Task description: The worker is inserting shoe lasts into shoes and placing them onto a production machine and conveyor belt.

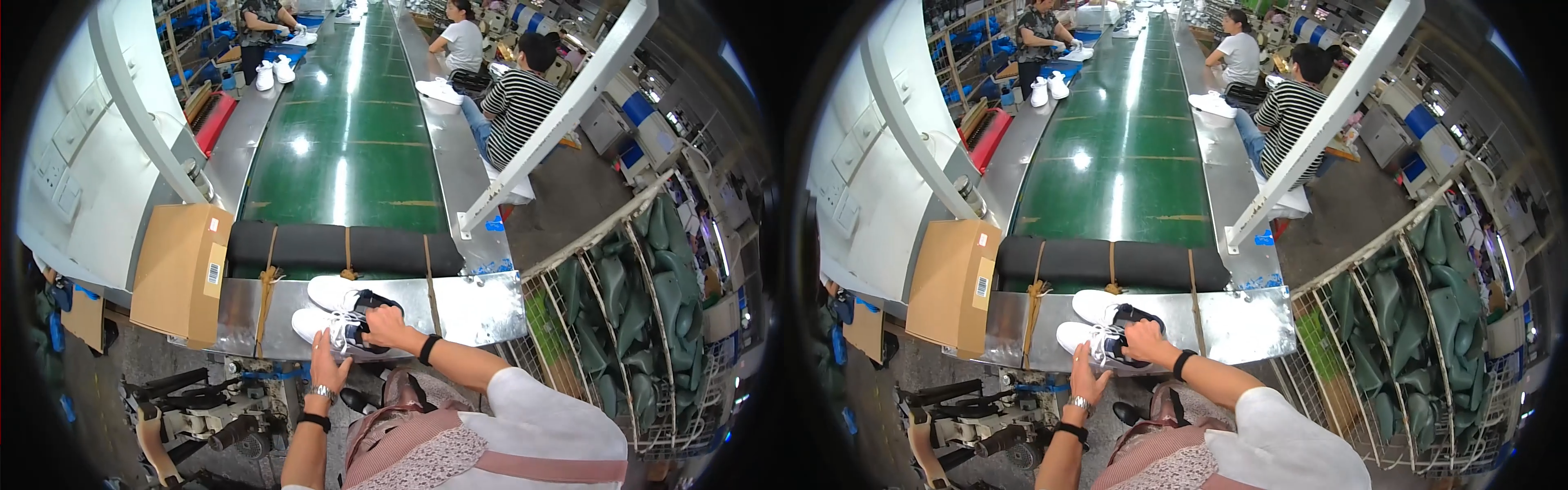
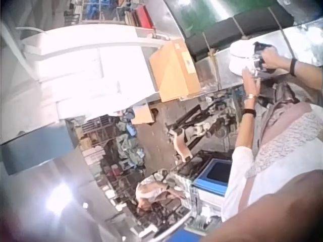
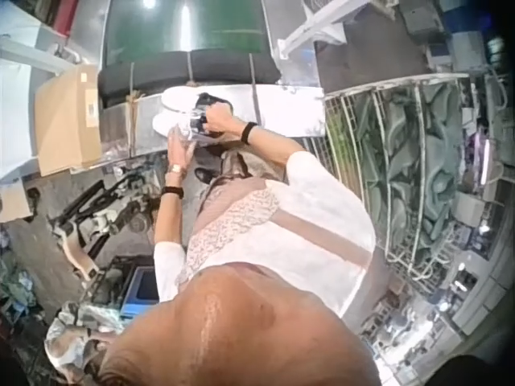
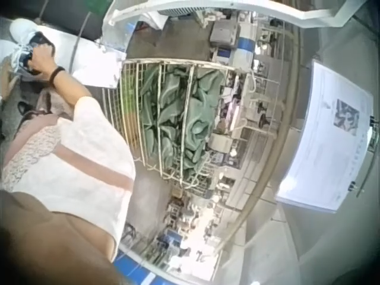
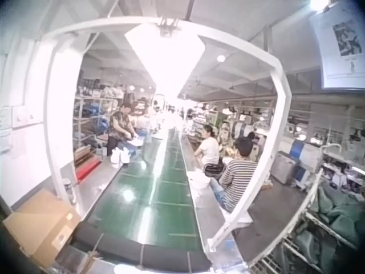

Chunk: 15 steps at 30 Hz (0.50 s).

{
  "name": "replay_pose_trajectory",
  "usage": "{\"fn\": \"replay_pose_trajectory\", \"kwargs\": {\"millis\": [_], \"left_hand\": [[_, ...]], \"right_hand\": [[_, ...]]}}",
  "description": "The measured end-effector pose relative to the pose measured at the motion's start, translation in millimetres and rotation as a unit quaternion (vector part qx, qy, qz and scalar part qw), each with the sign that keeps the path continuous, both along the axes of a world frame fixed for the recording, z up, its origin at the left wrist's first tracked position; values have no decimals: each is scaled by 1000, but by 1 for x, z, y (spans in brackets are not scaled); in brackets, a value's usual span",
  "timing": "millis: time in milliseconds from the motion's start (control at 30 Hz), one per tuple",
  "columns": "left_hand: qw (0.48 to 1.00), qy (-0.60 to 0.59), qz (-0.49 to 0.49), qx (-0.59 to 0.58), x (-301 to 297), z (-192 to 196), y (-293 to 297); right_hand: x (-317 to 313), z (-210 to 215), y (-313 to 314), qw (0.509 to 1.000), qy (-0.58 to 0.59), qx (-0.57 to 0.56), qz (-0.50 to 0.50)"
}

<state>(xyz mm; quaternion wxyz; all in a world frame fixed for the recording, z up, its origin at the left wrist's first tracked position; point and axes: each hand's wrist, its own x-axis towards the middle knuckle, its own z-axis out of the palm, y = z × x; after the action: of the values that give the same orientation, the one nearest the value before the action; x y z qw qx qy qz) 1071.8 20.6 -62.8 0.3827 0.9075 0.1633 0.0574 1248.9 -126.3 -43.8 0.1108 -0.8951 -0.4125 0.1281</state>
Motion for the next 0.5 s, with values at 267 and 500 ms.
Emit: {"fn": "replay_pose_trajectory", "kwargs": {"millis": [267,500], "left_hand": [[893,201,387,-113,-178,-63,-37],[791,604,100,14,-339,-104,-195]], "right_hand": [[78,6,25,993,66,13,102],[251,113,72,997,-59,7,46]]}}
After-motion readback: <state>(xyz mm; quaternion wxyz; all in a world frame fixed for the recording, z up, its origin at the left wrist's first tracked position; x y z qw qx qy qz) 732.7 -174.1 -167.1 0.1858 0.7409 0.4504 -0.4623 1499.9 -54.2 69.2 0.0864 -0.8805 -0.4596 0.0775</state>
